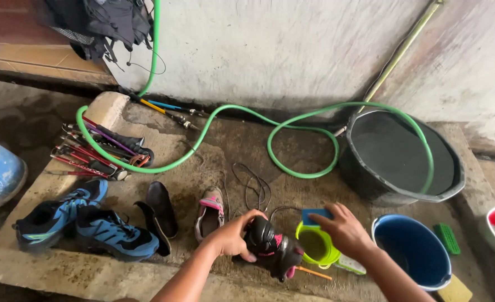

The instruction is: The person pours water from a yellow cup onto a gray and pink shoe, then scrubs it with a blue brush and a green sponge. The person repeatedly wets and scrubs the shoe, focusing on the sole and upper parts, while other shoes and cleaning tools remain nearby.

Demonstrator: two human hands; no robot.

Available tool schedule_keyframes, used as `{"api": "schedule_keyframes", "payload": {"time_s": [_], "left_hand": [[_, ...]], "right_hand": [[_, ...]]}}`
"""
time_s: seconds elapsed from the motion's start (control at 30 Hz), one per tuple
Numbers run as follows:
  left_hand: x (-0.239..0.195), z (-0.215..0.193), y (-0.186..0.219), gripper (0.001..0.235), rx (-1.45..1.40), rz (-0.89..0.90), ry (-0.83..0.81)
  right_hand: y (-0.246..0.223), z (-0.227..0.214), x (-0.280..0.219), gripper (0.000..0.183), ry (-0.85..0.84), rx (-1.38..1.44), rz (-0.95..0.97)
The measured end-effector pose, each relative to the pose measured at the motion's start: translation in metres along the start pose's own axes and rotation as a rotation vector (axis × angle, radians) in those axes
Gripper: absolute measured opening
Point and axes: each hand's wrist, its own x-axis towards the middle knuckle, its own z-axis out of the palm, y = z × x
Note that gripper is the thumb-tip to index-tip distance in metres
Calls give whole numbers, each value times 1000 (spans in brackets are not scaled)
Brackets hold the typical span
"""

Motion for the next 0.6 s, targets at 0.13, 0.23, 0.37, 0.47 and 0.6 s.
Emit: {"api": "schedule_keyframes", "payload": {"time_s": [0.13,0.23,0.37,0.47,0.6], "left_hand": [[23,9,-35,92,-41,-66,252],[40,14,-53,100,-122,-145,570],[46,18,-47,96,-131,-322,735],[55,21,-74,99,-55,-280,805],[58,20,-59,101,-66,-283,808]], "right_hand": [[-16,19,-26,47,-352,386,347],[-49,72,-46,25,-838,383,327],[-51,147,-65,24,-754,178,389],[-37,150,-65,35,-547,121,578],[22,198,-78,60,-571,65,388]]}}
